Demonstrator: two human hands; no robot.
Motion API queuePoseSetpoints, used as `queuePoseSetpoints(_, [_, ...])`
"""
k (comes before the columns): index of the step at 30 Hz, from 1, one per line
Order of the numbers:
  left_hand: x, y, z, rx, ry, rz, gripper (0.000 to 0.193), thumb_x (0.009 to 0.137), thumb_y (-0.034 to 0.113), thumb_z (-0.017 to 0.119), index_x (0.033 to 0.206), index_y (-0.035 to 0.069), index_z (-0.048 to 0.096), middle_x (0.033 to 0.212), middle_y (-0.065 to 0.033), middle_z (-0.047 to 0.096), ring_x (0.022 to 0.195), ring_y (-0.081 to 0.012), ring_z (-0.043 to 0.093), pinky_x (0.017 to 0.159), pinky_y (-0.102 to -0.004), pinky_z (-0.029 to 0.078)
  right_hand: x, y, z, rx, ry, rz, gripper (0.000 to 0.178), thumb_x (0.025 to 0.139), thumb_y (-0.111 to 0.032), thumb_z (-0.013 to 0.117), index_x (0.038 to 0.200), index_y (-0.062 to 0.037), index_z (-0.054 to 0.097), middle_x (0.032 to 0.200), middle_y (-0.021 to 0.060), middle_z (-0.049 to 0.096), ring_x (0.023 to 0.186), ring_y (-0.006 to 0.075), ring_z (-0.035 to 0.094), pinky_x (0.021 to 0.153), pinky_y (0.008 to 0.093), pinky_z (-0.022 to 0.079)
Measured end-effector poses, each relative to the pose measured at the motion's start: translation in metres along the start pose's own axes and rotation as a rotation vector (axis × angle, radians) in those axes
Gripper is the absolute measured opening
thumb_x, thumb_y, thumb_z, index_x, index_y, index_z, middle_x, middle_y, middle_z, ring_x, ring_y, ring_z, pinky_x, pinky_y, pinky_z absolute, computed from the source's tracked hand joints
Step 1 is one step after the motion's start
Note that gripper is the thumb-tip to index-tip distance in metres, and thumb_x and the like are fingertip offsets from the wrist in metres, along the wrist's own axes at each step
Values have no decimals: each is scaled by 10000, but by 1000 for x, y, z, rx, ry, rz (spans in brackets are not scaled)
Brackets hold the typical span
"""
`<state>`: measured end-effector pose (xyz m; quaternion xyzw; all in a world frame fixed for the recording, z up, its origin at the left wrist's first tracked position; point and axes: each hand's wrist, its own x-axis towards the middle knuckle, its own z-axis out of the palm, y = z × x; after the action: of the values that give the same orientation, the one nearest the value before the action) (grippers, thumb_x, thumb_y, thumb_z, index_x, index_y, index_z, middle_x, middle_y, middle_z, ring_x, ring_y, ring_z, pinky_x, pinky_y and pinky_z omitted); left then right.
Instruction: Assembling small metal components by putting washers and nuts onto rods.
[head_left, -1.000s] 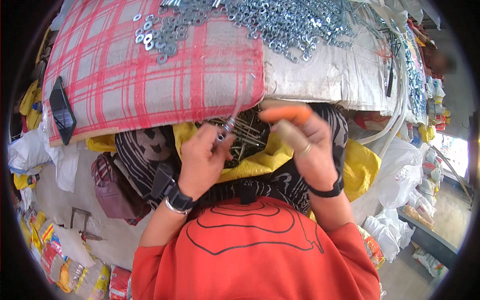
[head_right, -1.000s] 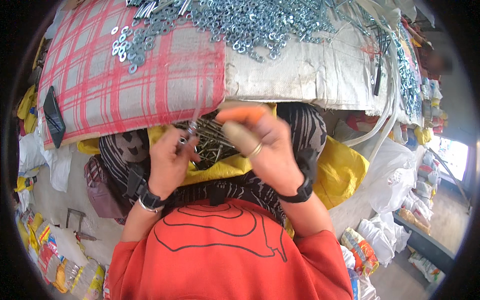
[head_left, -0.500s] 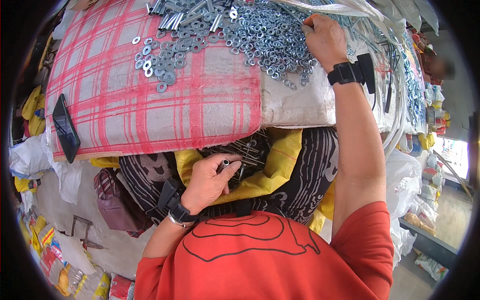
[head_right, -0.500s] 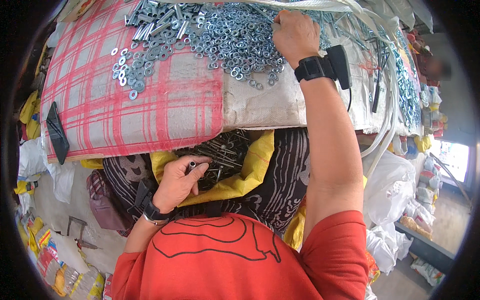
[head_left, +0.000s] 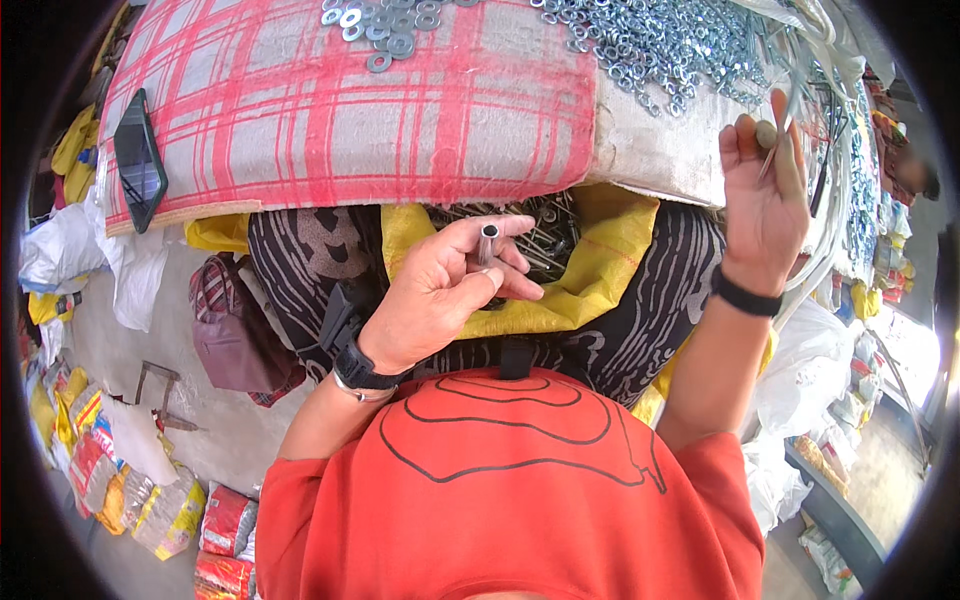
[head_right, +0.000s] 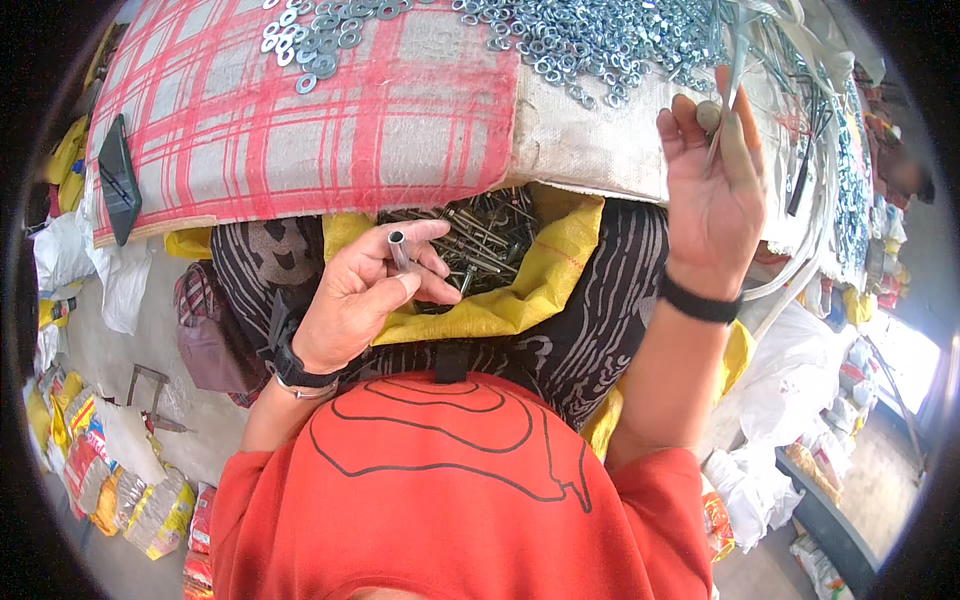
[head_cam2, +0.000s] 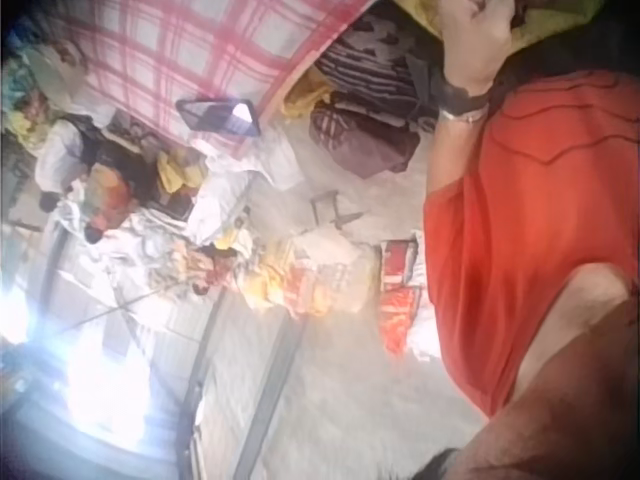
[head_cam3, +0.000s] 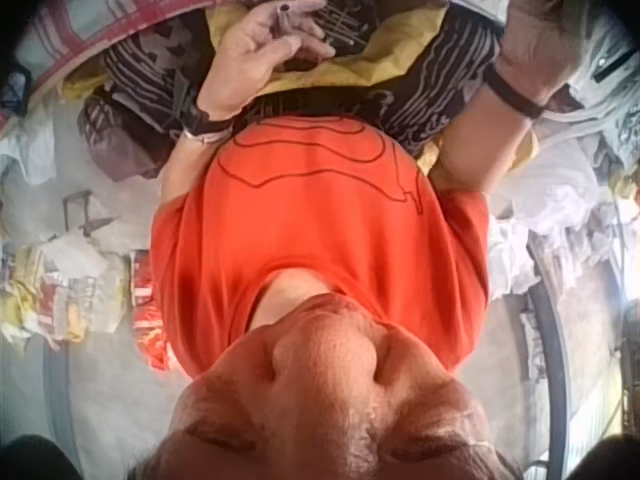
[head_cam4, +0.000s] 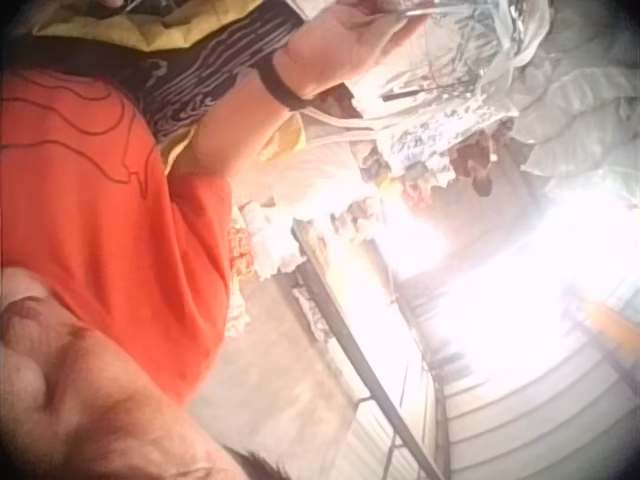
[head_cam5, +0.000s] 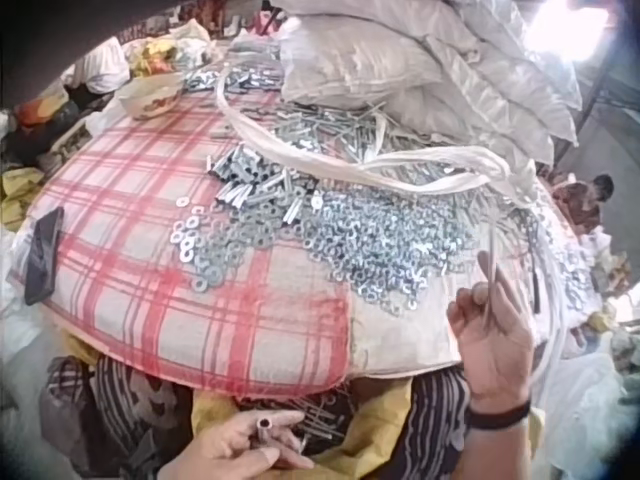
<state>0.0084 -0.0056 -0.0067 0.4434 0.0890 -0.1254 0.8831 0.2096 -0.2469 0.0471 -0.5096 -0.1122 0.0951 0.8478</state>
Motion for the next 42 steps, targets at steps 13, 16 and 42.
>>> queuePoseSetpoints(13, [-3, 1, 8, -317, 133, -97, 491, 1026, 374, 353, 1216, -32, 554, 1013, -109, 649, 866, -215, 664, 783, -351, 554, -107, 22, 82, -339, -310, 124, 180, 776, 75, 641, 876, -55, 567, 959, 216, 671, 878, 262, 667, 785, 342, 520])
queuePoseSetpoints(16, [-2, 1, 12, -364, 112, -95, 478, 1023, 373, 357, 1209, -17, 560, 1053, -112, 652, 926, -214, 648, 842, -367, 534, -116, 25, 78, -608, -463, 6, 160, 773, 36, 705, 870, -68, 631, 946, 101, 681, 818, 222, 677, 707, 287, 530])
queuePoseSetpoints(42, [-3, -18, 28, -222, -160, 118, 407, 1020, 304, 436, 1246, -12, 557, 1257, -82, 586, 1156, -155, 535, 1025, -339, 400, -89, 75, 105, -1079, -311, -547, 504, 811, -99, 695, 1282, 0, 542, 1170, 121, 567, 971, 173, 582, 734, 266, 494])
